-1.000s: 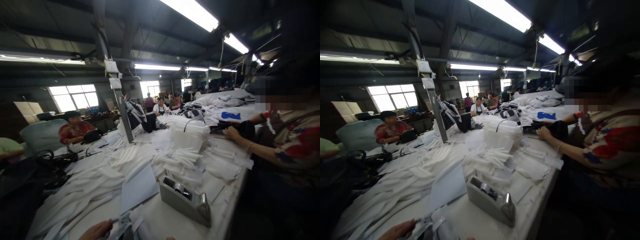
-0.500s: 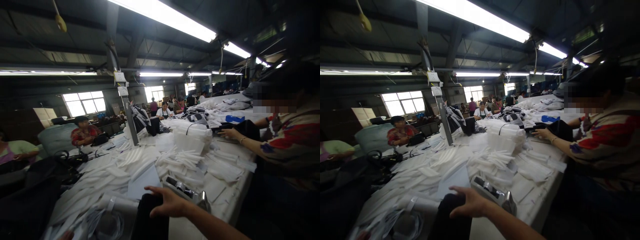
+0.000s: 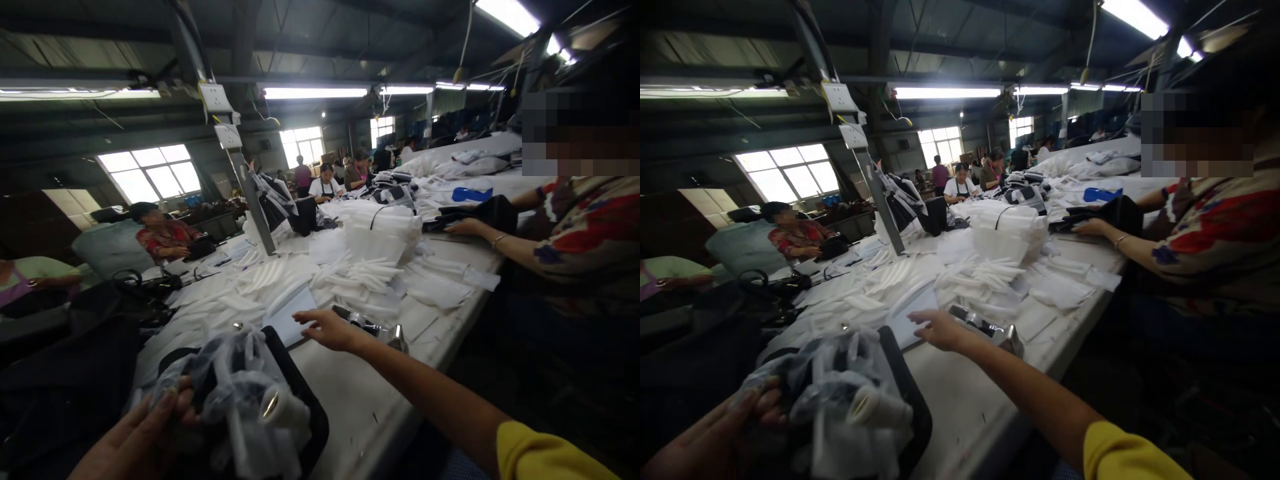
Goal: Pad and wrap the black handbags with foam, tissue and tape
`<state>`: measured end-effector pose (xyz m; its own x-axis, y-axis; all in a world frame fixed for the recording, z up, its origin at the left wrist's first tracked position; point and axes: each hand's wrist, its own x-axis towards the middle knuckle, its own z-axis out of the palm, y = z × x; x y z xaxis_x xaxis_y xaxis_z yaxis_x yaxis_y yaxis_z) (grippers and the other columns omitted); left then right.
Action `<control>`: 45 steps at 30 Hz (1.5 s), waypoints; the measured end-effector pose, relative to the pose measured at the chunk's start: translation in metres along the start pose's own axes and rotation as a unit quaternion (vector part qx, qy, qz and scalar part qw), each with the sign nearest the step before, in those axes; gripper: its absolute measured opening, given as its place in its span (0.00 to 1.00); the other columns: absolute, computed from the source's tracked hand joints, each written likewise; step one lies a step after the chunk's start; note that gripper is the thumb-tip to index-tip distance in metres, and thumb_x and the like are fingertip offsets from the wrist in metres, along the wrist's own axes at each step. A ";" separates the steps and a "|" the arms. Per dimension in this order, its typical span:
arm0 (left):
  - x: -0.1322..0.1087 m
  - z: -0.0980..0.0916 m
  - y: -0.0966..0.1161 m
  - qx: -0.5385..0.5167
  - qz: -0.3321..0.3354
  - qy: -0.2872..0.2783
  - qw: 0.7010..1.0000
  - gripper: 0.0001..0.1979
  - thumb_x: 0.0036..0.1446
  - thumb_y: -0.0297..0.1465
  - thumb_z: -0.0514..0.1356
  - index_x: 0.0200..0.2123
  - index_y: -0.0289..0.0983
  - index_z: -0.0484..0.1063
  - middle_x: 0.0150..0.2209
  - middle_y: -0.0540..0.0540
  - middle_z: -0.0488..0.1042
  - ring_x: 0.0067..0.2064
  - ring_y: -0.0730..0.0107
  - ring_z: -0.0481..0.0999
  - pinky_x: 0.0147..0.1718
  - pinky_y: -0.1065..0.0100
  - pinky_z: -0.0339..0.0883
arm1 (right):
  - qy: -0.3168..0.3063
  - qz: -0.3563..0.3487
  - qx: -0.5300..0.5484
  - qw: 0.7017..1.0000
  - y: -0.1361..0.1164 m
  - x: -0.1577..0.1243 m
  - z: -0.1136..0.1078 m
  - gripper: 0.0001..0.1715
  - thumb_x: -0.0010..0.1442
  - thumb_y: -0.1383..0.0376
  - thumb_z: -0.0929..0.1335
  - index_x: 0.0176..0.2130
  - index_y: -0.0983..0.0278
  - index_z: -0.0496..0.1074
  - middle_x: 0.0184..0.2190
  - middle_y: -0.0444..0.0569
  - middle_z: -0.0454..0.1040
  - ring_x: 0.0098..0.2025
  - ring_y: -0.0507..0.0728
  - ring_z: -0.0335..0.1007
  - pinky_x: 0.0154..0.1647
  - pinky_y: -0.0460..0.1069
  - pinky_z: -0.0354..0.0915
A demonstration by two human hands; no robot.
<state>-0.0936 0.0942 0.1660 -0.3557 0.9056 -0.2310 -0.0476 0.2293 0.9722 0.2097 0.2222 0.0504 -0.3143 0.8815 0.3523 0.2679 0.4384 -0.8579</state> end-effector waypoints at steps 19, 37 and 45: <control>-0.006 0.098 0.059 0.143 -0.005 -0.248 0.958 0.21 0.52 0.45 0.67 0.39 0.33 0.77 0.24 0.53 0.64 0.26 0.77 0.64 0.23 0.77 0.61 | 0.103 0.247 -0.485 0.832 0.097 0.003 -0.213 0.18 0.65 0.59 0.68 0.52 0.65 0.70 0.52 0.52 0.71 0.51 0.60 0.71 0.52 0.61 0.69; -0.062 0.115 0.057 0.295 0.059 -0.345 0.889 0.18 0.62 0.44 0.58 0.35 0.34 0.75 0.35 0.45 0.77 0.36 0.69 0.73 0.35 0.71 0.63 | -0.093 0.206 0.490 0.842 -0.113 -0.117 -0.054 0.17 0.56 0.54 0.74 0.37 0.65 0.78 0.30 0.46 0.75 0.29 0.48 0.71 0.29 0.41 0.68; -0.067 0.097 0.052 0.309 0.115 -0.390 0.859 0.17 0.56 0.41 0.65 0.44 0.34 0.77 0.40 0.43 0.78 0.43 0.62 0.75 0.45 0.65 0.66 | -0.035 0.229 0.536 0.812 -0.131 -0.118 -0.008 0.18 0.54 0.57 0.76 0.40 0.66 0.75 0.39 0.49 0.78 0.33 0.49 0.76 0.29 0.40 0.71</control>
<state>0.0182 0.0806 0.2286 0.4569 0.8603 -0.2259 0.5316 -0.0605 0.8448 0.2193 0.0621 0.1240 -0.4665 0.8805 -0.0849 -0.5636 -0.3698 -0.7386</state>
